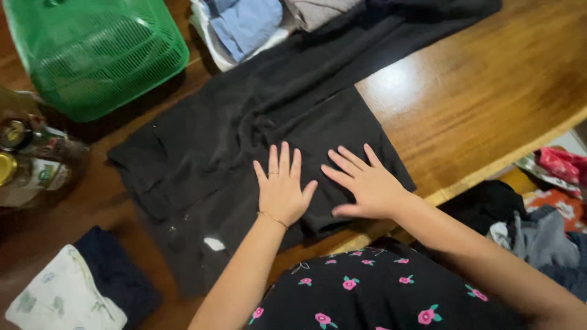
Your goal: The person folds a pair of black pants on a wooden table. They smooth the fabric, fold the legs together, and then fold the garment into a compact rectangle.
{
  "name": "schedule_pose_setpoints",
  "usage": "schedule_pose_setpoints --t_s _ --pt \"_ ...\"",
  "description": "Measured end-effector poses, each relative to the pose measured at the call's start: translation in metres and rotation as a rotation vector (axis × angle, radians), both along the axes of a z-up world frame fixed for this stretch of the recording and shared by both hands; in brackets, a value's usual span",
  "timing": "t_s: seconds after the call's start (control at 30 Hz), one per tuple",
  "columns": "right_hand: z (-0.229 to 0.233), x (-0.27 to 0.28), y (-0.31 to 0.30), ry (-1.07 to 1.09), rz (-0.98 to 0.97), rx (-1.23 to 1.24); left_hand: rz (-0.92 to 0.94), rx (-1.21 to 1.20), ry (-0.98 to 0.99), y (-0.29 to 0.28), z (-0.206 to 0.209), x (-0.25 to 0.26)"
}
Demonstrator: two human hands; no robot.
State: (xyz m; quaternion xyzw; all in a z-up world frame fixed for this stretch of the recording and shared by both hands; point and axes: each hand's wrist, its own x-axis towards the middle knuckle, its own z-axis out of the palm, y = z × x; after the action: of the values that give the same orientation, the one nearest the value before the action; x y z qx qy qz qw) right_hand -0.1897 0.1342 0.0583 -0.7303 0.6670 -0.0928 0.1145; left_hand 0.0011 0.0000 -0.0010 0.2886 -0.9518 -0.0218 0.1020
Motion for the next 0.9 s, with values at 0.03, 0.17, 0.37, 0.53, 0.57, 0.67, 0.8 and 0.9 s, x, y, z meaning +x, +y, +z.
schedule_pose_setpoints --t_s 0.03,0.17,0.37,0.53,0.57,0.67,0.8,0.9 --pt "0.006 0.001 0.008 0.012 0.023 0.047 0.002 -0.021 -0.009 0.0 0.0 0.001" --pt "0.017 0.008 0.029 0.089 -0.049 0.282 -0.025 0.179 -0.028 0.001 0.013 0.001" --pt "-0.02 -0.028 0.041 -0.36 -0.24 -0.191 -0.154 0.24 0.047 0.013 0.029 0.022" --pt "-0.054 -0.09 0.024 -0.591 -0.852 -0.2 -0.075 0.191 0.049 0.025 0.024 0.032" --pt "-0.056 -0.096 0.018 -0.568 -0.818 -0.112 -0.069 0.173 0.063 0.025 0.023 0.032" --pt "-0.058 -0.102 -0.001 -0.495 -0.737 0.06 -0.033 0.174 0.022 0.025 0.021 0.029" --pt "-0.061 -0.104 -0.019 -0.603 -0.749 0.099 -0.021 0.183 0.002 0.025 0.017 0.03" --pt "-0.067 -0.114 -0.019 -1.081 -0.684 0.089 -0.006 0.172 0.004 0.025 0.018 0.028"
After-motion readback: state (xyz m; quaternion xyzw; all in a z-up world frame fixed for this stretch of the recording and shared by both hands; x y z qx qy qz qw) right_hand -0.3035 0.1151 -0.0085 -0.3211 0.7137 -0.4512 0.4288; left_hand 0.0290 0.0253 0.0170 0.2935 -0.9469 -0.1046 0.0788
